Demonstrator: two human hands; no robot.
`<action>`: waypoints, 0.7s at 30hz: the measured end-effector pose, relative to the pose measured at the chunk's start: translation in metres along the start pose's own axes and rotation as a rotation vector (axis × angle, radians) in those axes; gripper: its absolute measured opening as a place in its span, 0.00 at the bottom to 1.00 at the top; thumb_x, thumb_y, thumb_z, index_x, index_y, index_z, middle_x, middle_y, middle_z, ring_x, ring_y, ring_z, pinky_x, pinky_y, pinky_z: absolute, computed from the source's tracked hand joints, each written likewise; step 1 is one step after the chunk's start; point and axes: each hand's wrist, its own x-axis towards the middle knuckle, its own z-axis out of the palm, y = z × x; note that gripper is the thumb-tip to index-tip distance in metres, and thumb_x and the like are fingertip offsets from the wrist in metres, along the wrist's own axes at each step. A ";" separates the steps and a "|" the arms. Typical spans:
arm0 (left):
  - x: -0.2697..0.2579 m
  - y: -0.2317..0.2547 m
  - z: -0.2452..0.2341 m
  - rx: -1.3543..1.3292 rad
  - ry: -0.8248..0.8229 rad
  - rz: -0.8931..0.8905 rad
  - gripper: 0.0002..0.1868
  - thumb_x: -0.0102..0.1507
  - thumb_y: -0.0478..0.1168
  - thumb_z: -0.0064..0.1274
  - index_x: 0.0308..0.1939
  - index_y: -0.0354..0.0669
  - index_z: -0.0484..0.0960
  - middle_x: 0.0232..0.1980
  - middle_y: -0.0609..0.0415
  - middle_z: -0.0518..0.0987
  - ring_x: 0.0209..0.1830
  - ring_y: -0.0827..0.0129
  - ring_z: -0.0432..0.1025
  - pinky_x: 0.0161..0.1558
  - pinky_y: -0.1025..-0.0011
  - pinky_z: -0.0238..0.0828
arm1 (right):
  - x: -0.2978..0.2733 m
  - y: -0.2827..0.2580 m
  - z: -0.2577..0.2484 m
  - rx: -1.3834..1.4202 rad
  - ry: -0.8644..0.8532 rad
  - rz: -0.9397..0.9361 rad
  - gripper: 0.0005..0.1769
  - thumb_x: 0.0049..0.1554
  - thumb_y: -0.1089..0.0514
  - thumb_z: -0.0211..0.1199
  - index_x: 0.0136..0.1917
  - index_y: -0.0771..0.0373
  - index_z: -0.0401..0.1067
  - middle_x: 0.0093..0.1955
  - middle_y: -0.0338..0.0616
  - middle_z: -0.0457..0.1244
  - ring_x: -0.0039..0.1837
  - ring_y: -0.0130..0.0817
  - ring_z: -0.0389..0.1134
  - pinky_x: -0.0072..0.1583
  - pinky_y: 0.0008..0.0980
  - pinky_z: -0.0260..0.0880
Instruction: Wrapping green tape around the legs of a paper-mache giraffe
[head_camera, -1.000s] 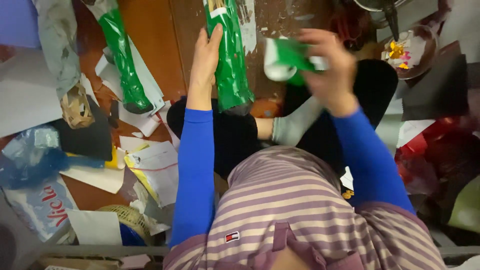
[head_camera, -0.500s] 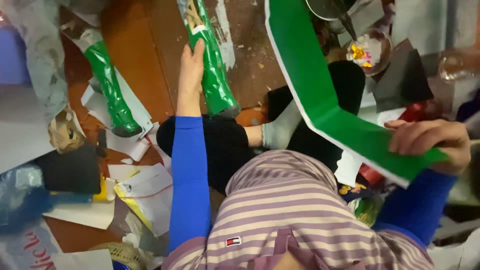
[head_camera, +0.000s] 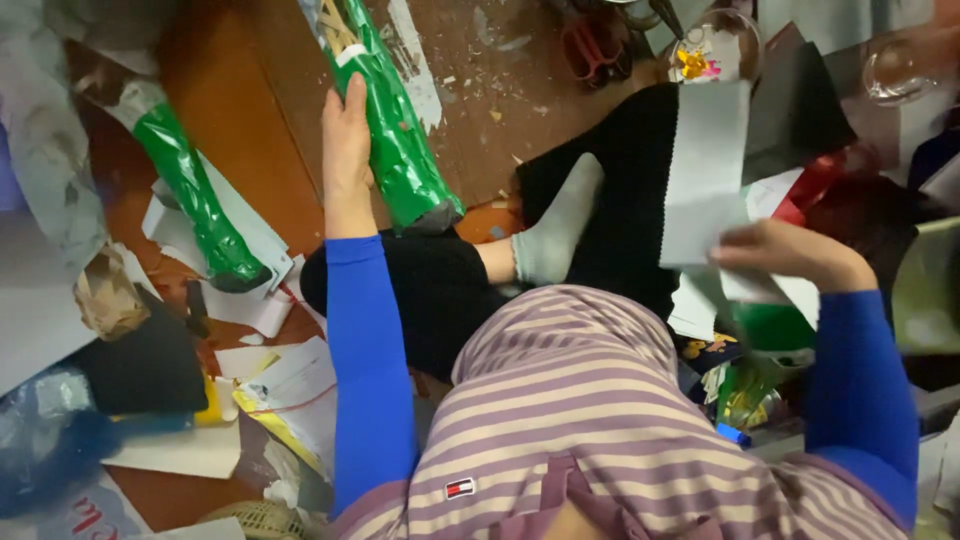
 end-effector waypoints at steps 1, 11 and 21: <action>0.001 0.000 -0.001 0.042 0.016 0.012 0.57 0.67 0.70 0.50 0.85 0.31 0.51 0.88 0.38 0.54 0.88 0.56 0.53 0.82 0.60 0.51 | -0.007 -0.021 -0.005 0.085 0.161 0.000 0.23 0.67 0.43 0.60 0.60 0.62 0.84 0.50 0.45 0.75 0.50 0.34 0.69 0.54 0.36 0.69; -0.007 0.012 -0.006 0.132 0.012 -0.068 0.57 0.67 0.72 0.44 0.87 0.37 0.47 0.90 0.42 0.50 0.90 0.54 0.49 0.82 0.52 0.52 | -0.048 -0.086 -0.083 0.122 0.851 -0.304 0.29 0.62 0.58 0.67 0.75 0.67 0.74 0.60 0.62 0.71 0.56 0.55 0.70 0.53 0.52 0.66; -0.008 -0.013 -0.009 -0.022 0.065 0.101 0.50 0.75 0.63 0.58 0.83 0.25 0.56 0.85 0.23 0.55 0.87 0.39 0.50 0.84 0.45 0.49 | 0.175 -0.139 -0.117 0.486 0.769 -0.101 0.30 0.52 0.25 0.79 0.56 0.46 0.85 0.51 0.58 0.74 0.57 0.60 0.76 0.56 0.51 0.75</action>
